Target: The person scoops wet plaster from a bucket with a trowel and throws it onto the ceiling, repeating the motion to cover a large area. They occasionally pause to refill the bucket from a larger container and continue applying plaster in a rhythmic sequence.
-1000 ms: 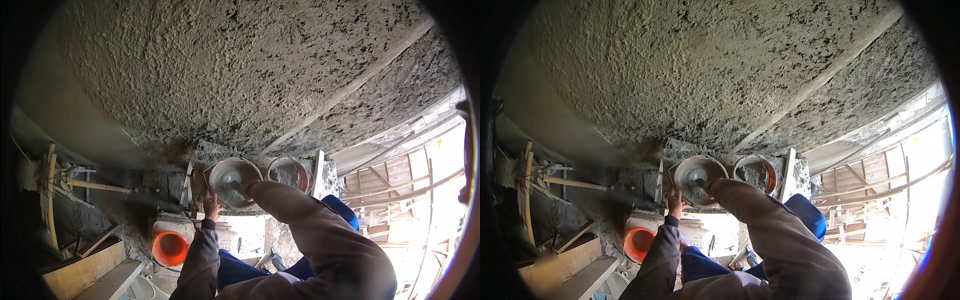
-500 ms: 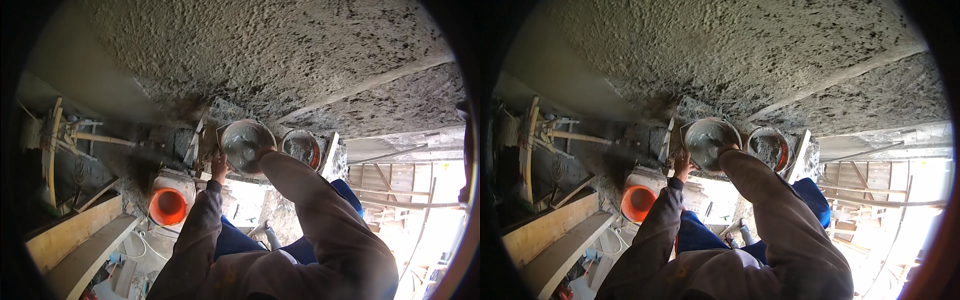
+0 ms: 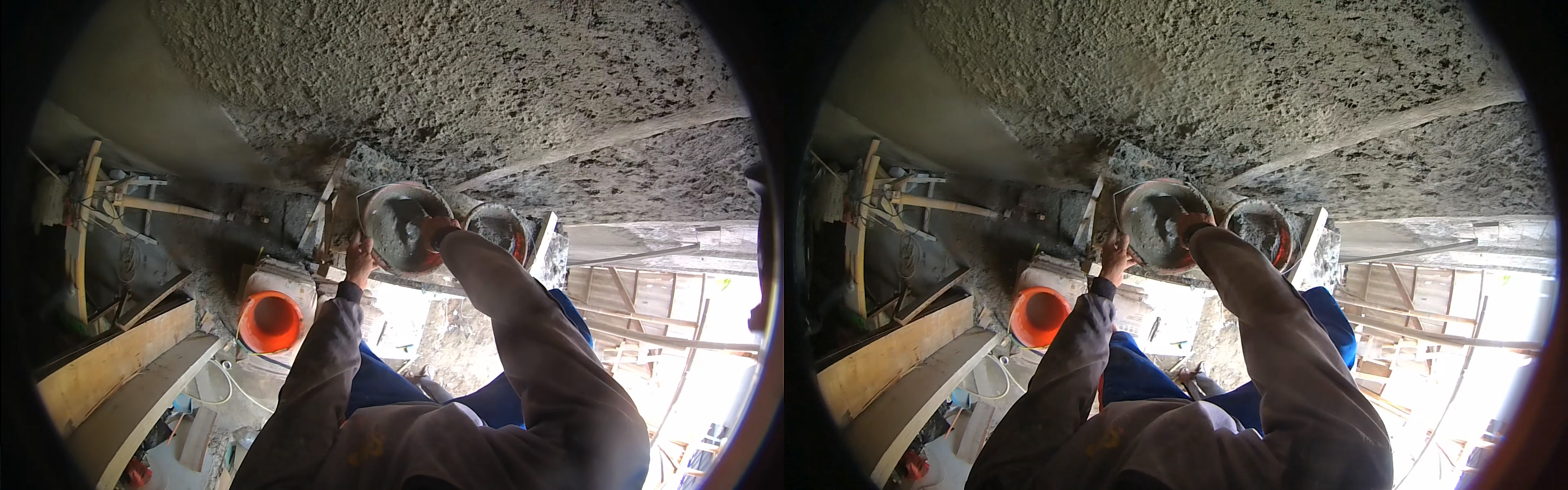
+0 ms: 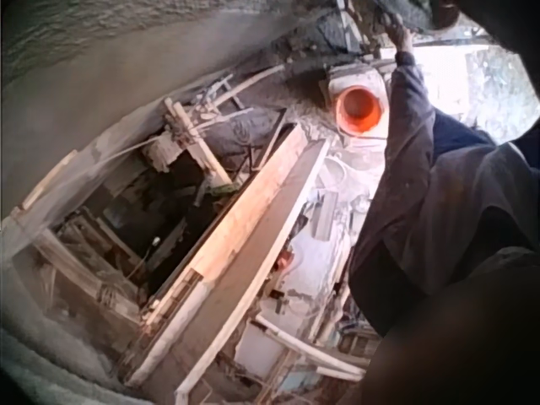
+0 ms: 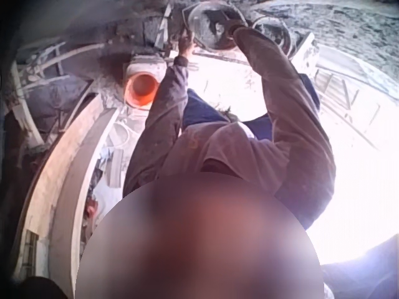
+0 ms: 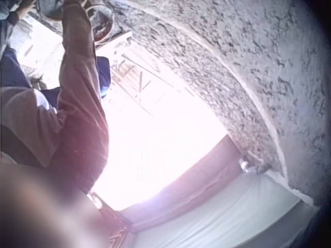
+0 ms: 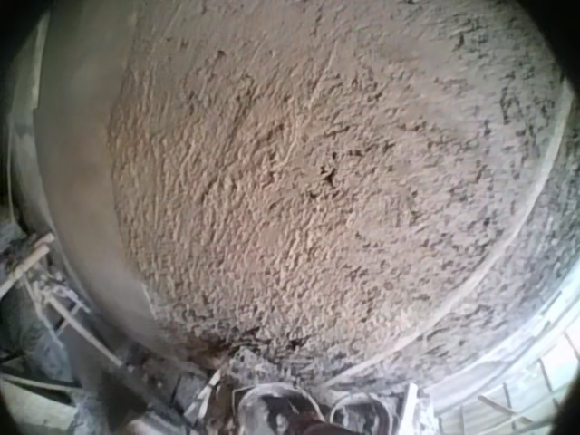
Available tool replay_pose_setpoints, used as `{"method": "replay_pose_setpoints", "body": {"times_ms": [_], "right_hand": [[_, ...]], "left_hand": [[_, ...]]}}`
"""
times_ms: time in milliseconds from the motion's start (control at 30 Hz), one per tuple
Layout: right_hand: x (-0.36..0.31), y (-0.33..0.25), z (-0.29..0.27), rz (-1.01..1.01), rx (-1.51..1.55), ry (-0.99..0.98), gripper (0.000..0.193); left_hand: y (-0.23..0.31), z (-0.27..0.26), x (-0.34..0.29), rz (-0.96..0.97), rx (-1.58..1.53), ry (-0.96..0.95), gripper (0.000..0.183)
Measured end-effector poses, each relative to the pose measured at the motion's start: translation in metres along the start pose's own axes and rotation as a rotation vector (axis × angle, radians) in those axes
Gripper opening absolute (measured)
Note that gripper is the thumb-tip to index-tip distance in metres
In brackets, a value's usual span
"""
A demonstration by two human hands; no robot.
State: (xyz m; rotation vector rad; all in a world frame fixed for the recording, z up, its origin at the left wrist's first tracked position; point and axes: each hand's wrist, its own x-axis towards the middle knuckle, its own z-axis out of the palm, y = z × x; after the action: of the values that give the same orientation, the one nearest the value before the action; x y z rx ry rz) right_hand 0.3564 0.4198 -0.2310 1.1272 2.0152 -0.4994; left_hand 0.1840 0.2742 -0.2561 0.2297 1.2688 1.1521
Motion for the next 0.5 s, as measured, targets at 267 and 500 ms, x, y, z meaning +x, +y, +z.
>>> {"method": "replay_pose_setpoints", "body": {"times_ms": [267,500], "right_hand": [[-0.022,-0.002,-0.02,-0.204,-0.2,-0.166,0.033],[-0.01,0.01,-0.019,0.107,-0.212,0.11,0.034]], "left_hand": [[-0.006,-0.005,0.006,-0.042,-0.024,-0.041,0.055],[-0.009,-0.003,0.008,0.013,-0.045,-0.033,0.051]]}}
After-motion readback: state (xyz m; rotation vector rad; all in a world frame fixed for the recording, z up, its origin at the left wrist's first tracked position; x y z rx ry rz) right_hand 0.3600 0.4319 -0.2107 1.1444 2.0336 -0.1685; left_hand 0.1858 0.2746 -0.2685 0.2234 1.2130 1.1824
